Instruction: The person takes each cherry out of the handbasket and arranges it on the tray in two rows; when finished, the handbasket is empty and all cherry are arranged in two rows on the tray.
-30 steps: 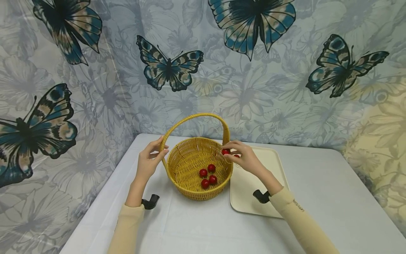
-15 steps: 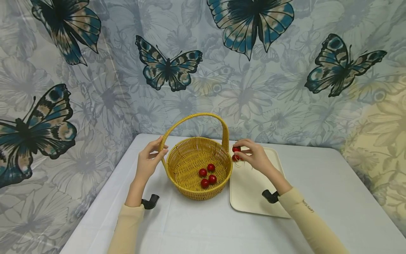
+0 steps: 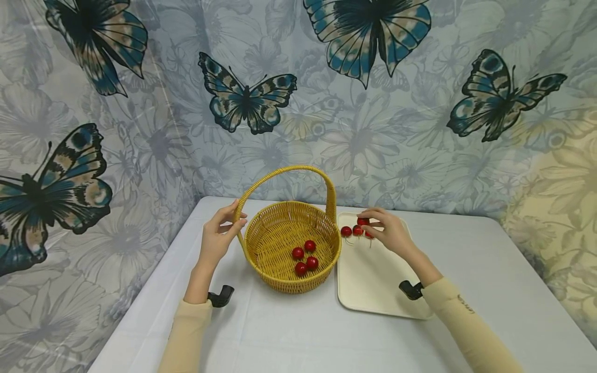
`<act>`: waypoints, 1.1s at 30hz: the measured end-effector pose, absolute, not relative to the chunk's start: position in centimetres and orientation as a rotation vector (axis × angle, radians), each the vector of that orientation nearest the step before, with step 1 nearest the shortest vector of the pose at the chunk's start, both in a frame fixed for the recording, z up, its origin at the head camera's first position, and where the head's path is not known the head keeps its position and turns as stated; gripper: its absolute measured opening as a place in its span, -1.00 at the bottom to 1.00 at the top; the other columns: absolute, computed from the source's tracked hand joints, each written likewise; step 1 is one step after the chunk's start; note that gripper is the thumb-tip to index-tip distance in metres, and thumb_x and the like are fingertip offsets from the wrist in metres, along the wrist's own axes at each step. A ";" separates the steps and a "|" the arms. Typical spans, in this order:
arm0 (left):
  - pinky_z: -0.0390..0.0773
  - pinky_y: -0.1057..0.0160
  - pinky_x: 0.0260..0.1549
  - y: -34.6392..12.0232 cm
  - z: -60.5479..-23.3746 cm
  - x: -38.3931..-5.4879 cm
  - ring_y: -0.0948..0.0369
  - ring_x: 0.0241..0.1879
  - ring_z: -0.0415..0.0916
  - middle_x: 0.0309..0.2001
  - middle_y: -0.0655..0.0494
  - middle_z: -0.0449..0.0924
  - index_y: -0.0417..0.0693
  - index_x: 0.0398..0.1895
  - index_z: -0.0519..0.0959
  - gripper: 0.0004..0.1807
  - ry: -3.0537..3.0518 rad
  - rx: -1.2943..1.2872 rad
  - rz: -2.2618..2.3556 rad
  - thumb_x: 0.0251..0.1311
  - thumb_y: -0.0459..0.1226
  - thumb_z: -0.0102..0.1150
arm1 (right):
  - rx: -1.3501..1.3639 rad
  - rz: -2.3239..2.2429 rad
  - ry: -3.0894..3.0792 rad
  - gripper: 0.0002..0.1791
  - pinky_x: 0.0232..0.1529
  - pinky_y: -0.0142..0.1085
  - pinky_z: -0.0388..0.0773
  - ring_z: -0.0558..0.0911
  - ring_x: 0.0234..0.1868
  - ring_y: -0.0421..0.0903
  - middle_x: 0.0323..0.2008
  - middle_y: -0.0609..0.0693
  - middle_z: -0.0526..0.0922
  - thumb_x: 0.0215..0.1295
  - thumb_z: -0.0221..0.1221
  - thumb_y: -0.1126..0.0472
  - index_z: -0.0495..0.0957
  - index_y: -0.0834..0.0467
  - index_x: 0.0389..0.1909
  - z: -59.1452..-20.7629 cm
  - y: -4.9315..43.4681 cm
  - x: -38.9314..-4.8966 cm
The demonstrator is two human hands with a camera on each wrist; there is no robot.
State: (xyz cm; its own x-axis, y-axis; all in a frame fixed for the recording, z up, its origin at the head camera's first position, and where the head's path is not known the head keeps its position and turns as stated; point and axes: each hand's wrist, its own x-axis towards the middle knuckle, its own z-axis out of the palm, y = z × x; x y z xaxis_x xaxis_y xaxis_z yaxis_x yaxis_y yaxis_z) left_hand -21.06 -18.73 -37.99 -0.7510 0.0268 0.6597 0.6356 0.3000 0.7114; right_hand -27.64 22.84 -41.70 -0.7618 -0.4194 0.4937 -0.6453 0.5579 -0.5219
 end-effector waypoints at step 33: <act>0.64 0.37 -0.30 -18.7 -37.9 -20.9 0.28 -0.26 0.56 -0.23 -0.24 0.60 -0.20 0.18 0.44 -0.51 -2.049 -0.563 -1.488 0.13 -0.40 0.21 | 0.551 0.770 -2.860 -0.69 -0.21 0.04 0.58 0.58 -0.17 0.24 -0.02 0.29 0.49 0.19 0.20 0.35 0.53 0.26 -0.02 -46.7 28.6 -30.1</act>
State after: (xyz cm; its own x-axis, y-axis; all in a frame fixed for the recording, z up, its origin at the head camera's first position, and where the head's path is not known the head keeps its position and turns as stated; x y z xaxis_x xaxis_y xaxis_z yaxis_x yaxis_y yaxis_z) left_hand -20.94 -18.74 -37.90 -0.7662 0.0193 0.6423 0.6167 0.3027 0.7266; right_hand -30.10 28.57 -46.74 -0.9250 -0.3132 0.2152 -0.3789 0.8031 -0.4598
